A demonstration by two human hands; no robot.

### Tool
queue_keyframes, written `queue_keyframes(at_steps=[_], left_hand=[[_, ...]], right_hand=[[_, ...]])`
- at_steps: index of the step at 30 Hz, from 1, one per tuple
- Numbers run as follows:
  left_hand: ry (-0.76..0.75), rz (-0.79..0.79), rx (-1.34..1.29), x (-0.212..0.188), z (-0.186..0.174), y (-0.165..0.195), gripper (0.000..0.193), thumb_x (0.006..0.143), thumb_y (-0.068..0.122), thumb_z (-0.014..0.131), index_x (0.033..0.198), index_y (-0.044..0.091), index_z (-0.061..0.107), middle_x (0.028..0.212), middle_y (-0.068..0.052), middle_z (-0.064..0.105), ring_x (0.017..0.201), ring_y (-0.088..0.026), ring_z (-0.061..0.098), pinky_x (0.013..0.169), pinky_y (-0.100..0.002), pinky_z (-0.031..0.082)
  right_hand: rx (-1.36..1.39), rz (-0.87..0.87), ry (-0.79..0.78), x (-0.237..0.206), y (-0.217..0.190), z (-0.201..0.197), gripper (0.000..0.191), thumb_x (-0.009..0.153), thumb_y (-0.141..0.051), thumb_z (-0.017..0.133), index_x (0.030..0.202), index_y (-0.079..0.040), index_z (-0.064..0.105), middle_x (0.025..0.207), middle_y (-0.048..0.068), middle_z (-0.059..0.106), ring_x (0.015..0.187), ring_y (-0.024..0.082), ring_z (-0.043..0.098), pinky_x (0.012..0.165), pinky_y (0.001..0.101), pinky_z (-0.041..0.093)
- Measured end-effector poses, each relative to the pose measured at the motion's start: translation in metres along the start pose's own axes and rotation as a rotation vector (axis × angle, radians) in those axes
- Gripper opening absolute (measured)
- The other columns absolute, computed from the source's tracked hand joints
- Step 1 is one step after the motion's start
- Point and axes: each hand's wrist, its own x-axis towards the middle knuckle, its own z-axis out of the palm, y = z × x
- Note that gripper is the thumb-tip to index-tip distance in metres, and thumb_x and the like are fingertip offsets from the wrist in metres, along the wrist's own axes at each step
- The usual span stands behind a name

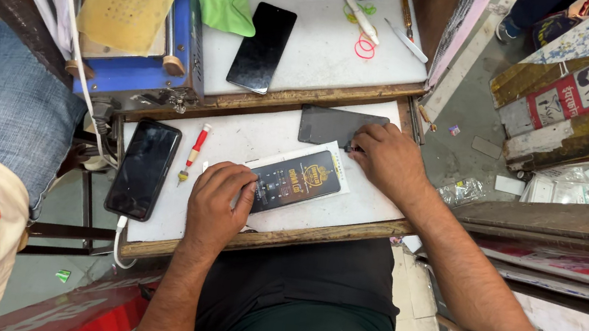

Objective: The person works on a disassembled smartphone, using a red-handled screwdriver to remove screws and a plastic pry tool to separate the back cover. They lift and inspect the internal components, then reposition the back cover and continue adjusting internal parts.

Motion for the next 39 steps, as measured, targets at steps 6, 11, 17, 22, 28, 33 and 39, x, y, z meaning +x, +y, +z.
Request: queue_keyframes(at_steps=[6,11,17,22,28,33,39], left_hand=[[-0.028,-0.022,-0.072,0.008,0.000,0.012,0.012,0.093,0.013,0.074,0.102,0.005,0.075,0.108,-0.009,0.075,0.112,-0.029,0.068,0.096,-0.041,0.055],[-0.076,-0.297,-0.501,0.017,0.019,0.036,0.023,0.092,0.011,0.073,0.114,0.004,0.073,0.105,-0.007,0.077,0.099,-0.020,0.073,0.084,-0.034,0.060],[-0.137,-0.488,-0.889,0.024,0.044,0.052,0.025,0.096,0.011,0.073,0.119,0.003,0.071,0.101,-0.006,0.076,0.090,-0.013,0.073,0.078,-0.026,0.062],[-0.043,-0.446,-0.811,0.019,0.052,0.037,0.018,0.101,0.011,0.067,0.114,0.001,0.072,0.102,-0.007,0.075,0.093,-0.012,0.075,0.080,-0.025,0.062],[-0.037,-0.555,-0.737,0.006,0.047,0.013,0.020,0.100,0.009,0.066,0.117,0.002,0.072,0.100,-0.009,0.079,0.094,-0.013,0.075,0.083,-0.025,0.061],[-0.043,-0.559,-0.659,0.001,0.052,0.005,0.026,0.099,0.009,0.067,0.123,0.002,0.072,0.103,-0.009,0.079,0.096,-0.013,0.075,0.084,-0.025,0.061],[0.062,-0.586,-0.943,0.000,0.053,-0.006,0.025,0.101,0.005,0.063,0.124,-0.002,0.070,0.104,-0.010,0.075,0.094,-0.013,0.072,0.084,-0.026,0.061]], right_hand=[[0.613,0.269,0.125,-0.010,0.009,0.021,0.018,0.095,-0.024,0.074,0.106,-0.010,0.077,0.092,-0.001,0.074,0.082,0.016,0.064,0.071,0.0318,0.053],[1.581,0.600,-0.063,-0.016,-0.023,0.046,0.018,0.098,-0.021,0.071,0.103,-0.005,0.074,0.081,-0.001,0.072,0.063,0.005,0.057,0.054,0.0217,0.045],[1.841,0.588,-0.093,-0.029,-0.084,0.049,0.018,0.103,-0.020,0.068,0.104,-0.003,0.074,0.077,-0.001,0.066,0.056,0.003,0.046,0.047,0.0192,0.036],[1.576,0.565,-0.116,-0.026,-0.086,0.020,0.027,0.102,-0.024,0.062,0.120,-0.009,0.076,0.095,0.000,0.075,0.063,0.007,0.049,0.053,0.0216,0.040],[0.446,0.271,0.150,-0.033,-0.077,-0.013,0.048,0.086,-0.019,0.079,0.131,-0.006,0.067,0.126,0.015,0.071,0.127,0.040,0.056,0.103,0.0496,0.046],[0.437,0.202,0.173,-0.036,-0.088,-0.003,0.053,0.080,-0.015,0.082,0.129,-0.006,0.064,0.126,0.016,0.070,0.131,0.042,0.053,0.110,0.0502,0.043],[1.031,0.341,0.278,-0.033,-0.098,0.015,0.049,0.090,-0.005,0.074,0.134,-0.005,0.052,0.134,0.016,0.061,0.133,0.029,0.059,0.111,0.0399,0.050]])
